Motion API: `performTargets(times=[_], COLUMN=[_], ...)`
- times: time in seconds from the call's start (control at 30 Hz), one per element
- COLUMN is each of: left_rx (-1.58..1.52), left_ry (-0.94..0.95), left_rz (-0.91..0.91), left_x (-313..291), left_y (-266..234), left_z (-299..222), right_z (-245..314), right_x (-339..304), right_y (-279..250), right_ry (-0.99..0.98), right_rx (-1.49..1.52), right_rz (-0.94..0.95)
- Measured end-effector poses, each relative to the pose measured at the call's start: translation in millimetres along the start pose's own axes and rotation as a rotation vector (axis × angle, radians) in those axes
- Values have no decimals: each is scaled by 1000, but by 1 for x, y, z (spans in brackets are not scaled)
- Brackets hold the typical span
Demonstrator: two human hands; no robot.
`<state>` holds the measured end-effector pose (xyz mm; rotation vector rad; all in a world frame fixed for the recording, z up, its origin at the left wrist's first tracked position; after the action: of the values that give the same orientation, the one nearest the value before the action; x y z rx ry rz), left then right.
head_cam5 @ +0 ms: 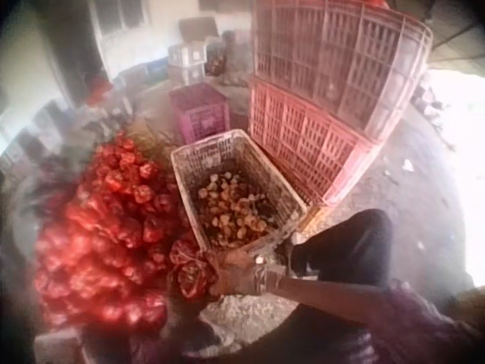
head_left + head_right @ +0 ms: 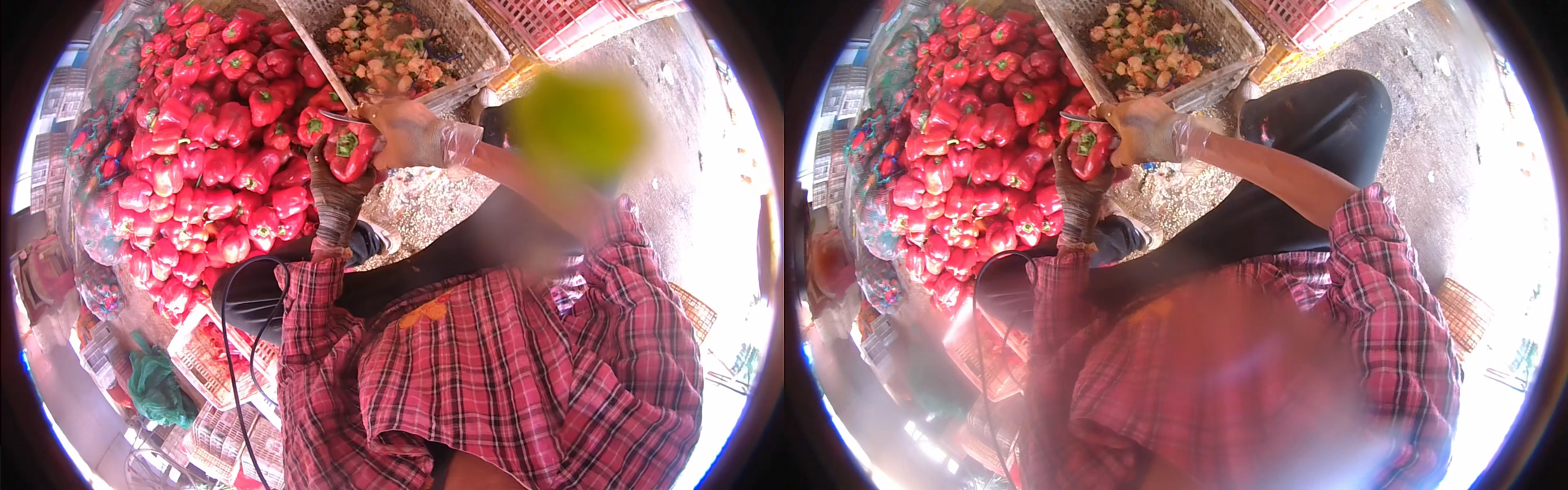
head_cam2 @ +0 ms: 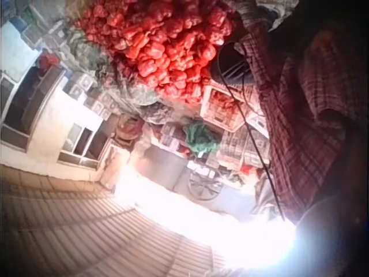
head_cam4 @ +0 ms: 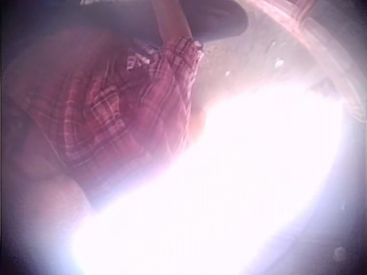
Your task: The person processes peppers by cutting off the tops, removing the cores, and placing the cleaned peppers into a basket.
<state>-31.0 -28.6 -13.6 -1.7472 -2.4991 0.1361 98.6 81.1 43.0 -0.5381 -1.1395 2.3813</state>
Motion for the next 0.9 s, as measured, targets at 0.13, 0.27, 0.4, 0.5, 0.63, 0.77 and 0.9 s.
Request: performTargets(times=[0.13, 0.27, 0.4, 0.5, 0.63, 0.77, 0.9], left_rx=[4, -11, -30, -49, -444, -979, -1555], left_ry=[90, 45, 72, 48, -83, -304, -415], left_rz=[80, 134, 155, 234, 220, 271, 214], left_x=[-9, -7, -14, -6, 3, 13, 6], left_y=[0, -1, -10, -17, -22, -46, -37], left_z=[6, 4, -7, -30, -52, -22, -5], right_z=[-9, -47, -37, -38, -14, 12, 24], right_x=[5, 10, 6, 3, -5, -18, -25], right_y=[-1, 27, 25, 22, 2, -15, -31], right_ry=[35, -148, -104, -172, -243, -142, -171], right_rx=[183, 493, 685, 592, 543, 418, 171], right_rz=[166, 115, 225, 165, 66, -54, -165])
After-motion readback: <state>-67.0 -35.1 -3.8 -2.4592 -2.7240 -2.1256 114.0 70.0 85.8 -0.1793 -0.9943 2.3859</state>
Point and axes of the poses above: each hand's wrist, its own x-axis towards the middle knuckle, its own y-axis out of the palm, z = x × y, the point moved 2 cm from there along x, towards the middle knuckle, and after that the axes turned 4 degrees about z, right-handed, at the moved point
